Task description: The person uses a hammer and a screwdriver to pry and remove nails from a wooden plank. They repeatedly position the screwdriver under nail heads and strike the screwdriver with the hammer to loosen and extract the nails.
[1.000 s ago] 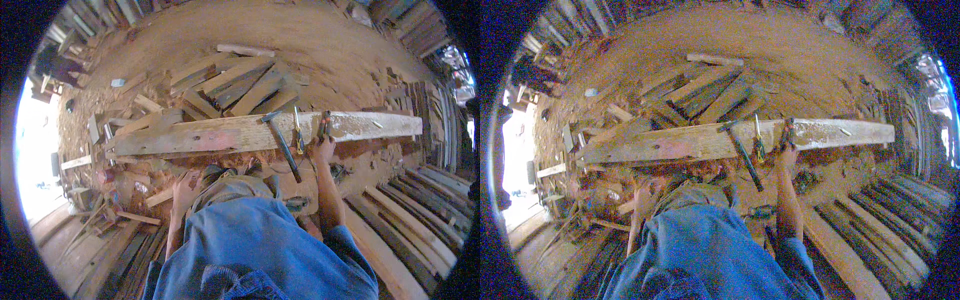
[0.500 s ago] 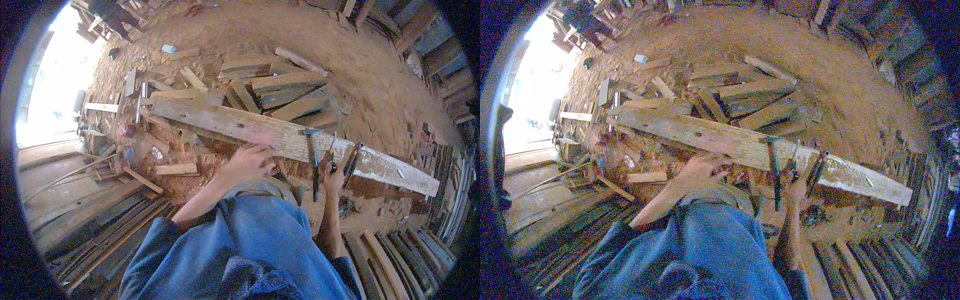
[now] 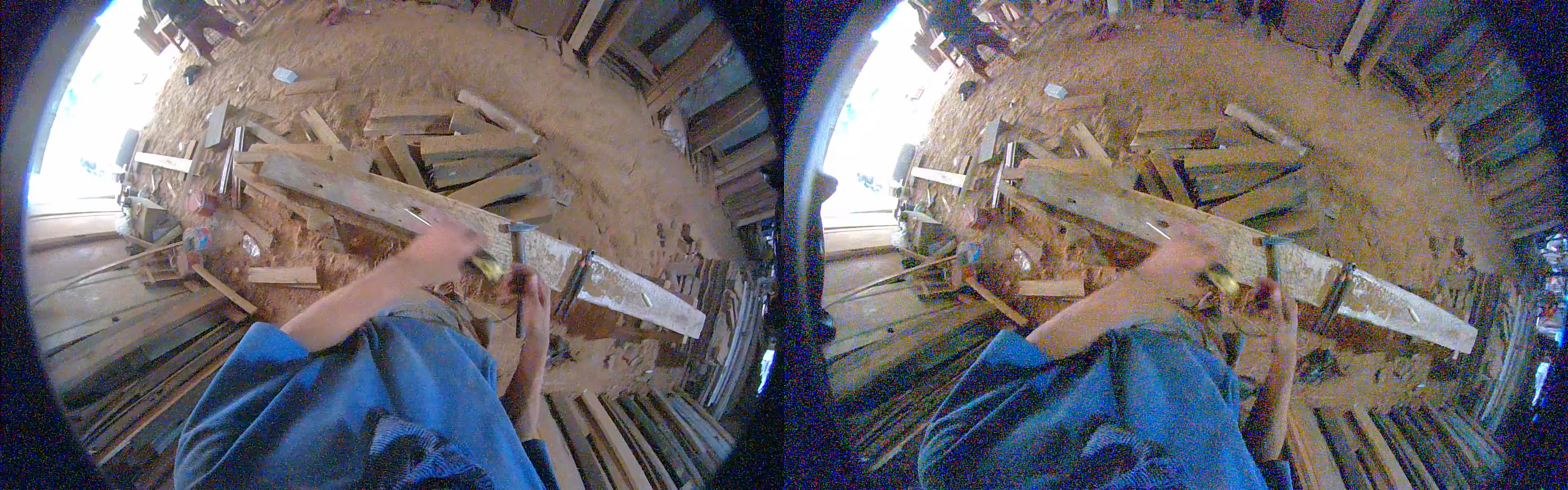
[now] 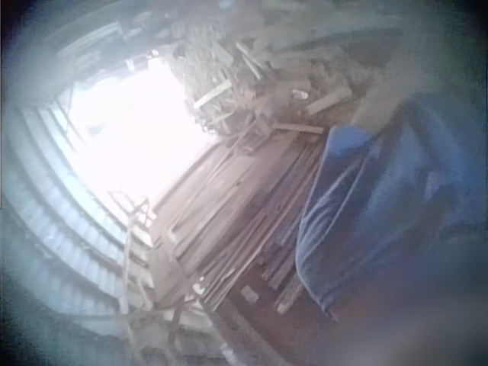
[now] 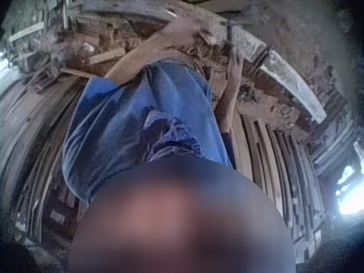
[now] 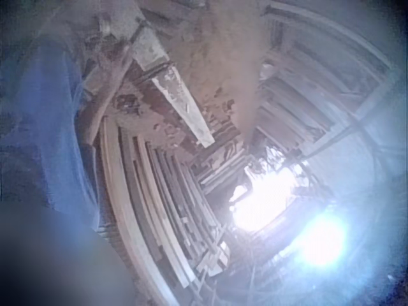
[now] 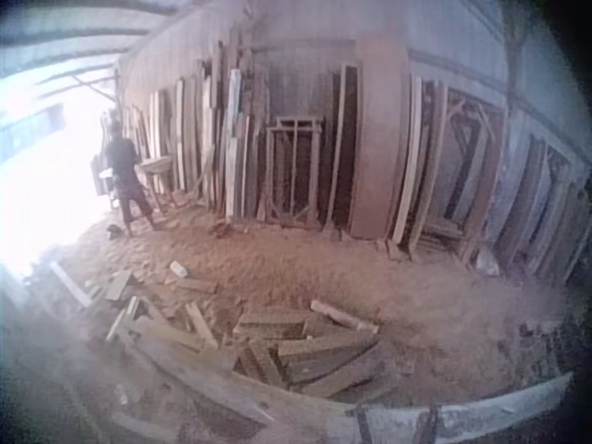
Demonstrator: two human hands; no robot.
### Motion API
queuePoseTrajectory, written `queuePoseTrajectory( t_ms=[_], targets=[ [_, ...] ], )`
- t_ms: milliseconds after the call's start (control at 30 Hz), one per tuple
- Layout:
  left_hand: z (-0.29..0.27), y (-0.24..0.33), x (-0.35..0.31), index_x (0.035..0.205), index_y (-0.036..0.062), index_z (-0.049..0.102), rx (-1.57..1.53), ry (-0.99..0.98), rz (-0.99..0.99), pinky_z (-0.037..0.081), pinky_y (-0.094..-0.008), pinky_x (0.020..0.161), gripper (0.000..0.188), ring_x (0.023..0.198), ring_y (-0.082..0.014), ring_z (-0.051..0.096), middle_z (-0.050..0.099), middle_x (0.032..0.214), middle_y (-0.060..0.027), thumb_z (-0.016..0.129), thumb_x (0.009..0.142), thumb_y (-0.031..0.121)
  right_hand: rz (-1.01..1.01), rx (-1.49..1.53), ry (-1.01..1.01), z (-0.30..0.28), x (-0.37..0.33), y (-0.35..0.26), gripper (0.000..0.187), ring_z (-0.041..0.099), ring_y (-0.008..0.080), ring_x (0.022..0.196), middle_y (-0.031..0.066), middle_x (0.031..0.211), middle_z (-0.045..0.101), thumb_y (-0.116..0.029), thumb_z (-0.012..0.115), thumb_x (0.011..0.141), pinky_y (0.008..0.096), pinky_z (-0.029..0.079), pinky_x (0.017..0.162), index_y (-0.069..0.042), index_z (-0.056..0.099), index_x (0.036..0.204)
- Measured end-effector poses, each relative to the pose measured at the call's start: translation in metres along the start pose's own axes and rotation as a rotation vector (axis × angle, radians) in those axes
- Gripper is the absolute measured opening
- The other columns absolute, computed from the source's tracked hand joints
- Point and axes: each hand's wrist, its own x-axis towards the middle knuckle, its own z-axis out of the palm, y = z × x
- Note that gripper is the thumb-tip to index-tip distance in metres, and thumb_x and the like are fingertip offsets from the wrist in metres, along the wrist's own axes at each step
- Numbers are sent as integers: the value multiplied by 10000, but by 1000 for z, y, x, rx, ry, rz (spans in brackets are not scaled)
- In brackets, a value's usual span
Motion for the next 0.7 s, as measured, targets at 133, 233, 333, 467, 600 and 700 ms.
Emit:
queuePoseTrajectory(
  t_ms=[133, 233, 333, 467, 600, 700],
  targets=[
    [-31, -66, -34, 939, 19, 651, -1087, 637, -598, 532, -344, 751, 205, 770, -211, 662, 693, 870, -87, 742, 819, 159, 20, -890, 227, 0, 16, 79, 365, 621, 359, 814, 176, 908, 647, -287, 645, 893, 409, 498, 782, -5, 579, 1115],
    [-45, -113, -57, 890, 45, 641, -1278, 788, -517, 506, -302, 705, 137, 703, -152, 620, 657, 776, -41, 716, 867, 158, 118, -1030, 315, 3, 18, 110, 389, 606, 436, 823, 200, 883, 641, -287, 642, 884, 464, 489, 794, -6, 548, 1137],
    [-34, -136, -61, 845, 75, 611, -1499, 968, -397, 442, -298, 603, 137, 599, -128, 550, 590, 668, -9, 716, 877, 156, 5, -974, 324, 4, 22, 111, 401, 604, 447, 833, 197, 873, 641, -286, 632, 892, 483, 484, 792, -5, 529, 1159],
    [-8, -144, -54, 937, 73, 601, -1754, 1022, -435, 414, -296, 593, 144, 551, -108, 451, 465, 621, 28, 687, 904, 184, 91, -826, 232, -2, 22, 90, 410, 609, 402, 794, 189, 863, 630, -313, 605, 924, 461, 491, 748, 13, 526, 1161],
    [4, -147, -48, 1135, 77, 583, -1895, 1091, -204, 428, -282, 633, 207, 667, -127, 519, 531, 729, 6, 609, 934, 121, -65, -726, 258, 5, 8, 64, 429, 565, 253, 636, 95, 768, 590, -336, 572, 964, 385, 477, 606, 8, 516, 1213],
    [6, -148, -45, 1133, 87, 583, -1828, 1155, -214, 451, -286, 653, 201, 697, -133, 550, 576, 771, 0, 610, 942, 144, -31, -552, 300, 23, -1, 41, 386, 455, 125, 549, 11, 720, 517, -325, 559, 982, 292, 391, 494, -19, 522, 1216]
  ],
)
